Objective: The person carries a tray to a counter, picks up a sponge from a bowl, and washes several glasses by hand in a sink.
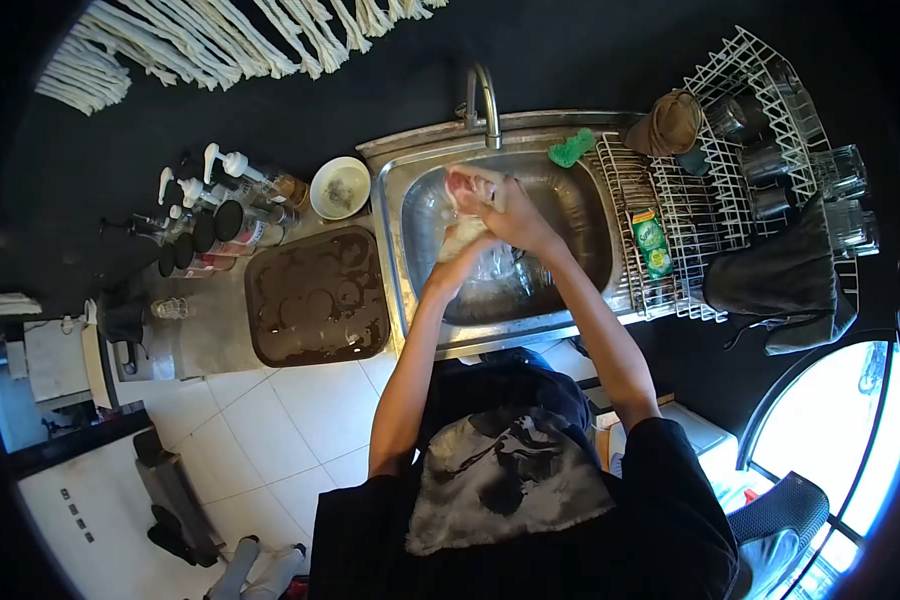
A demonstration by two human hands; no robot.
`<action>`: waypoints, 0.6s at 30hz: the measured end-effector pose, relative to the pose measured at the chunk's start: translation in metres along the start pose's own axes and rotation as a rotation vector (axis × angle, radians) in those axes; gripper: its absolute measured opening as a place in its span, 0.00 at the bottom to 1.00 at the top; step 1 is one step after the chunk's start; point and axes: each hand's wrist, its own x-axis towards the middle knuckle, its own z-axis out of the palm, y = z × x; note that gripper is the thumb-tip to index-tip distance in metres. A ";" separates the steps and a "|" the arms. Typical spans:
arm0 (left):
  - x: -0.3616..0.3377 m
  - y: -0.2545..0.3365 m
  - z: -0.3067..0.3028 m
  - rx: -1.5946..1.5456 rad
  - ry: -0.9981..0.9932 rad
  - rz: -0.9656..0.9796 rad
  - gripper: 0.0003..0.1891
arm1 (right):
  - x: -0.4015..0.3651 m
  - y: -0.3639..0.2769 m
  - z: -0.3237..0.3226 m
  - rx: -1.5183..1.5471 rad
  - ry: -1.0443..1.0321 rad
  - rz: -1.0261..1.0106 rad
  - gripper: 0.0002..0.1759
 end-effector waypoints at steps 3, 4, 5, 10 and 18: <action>-0.018 0.016 0.012 -0.634 0.041 -0.065 0.23 | -0.004 0.015 -0.008 0.195 0.002 0.048 0.21; -0.019 0.016 0.013 -0.685 -0.052 0.006 0.24 | -0.005 0.017 -0.009 0.184 0.063 0.096 0.19; -0.018 0.018 0.016 -0.681 -0.052 0.006 0.24 | -0.007 0.018 -0.007 0.187 0.066 0.094 0.19; 0.000 0.032 0.026 -0.835 0.425 0.173 0.25 | -0.043 -0.023 0.017 0.163 0.521 0.051 0.17; -0.003 0.064 0.043 -0.851 0.402 0.118 0.28 | -0.059 -0.038 0.041 -0.245 0.527 -0.163 0.18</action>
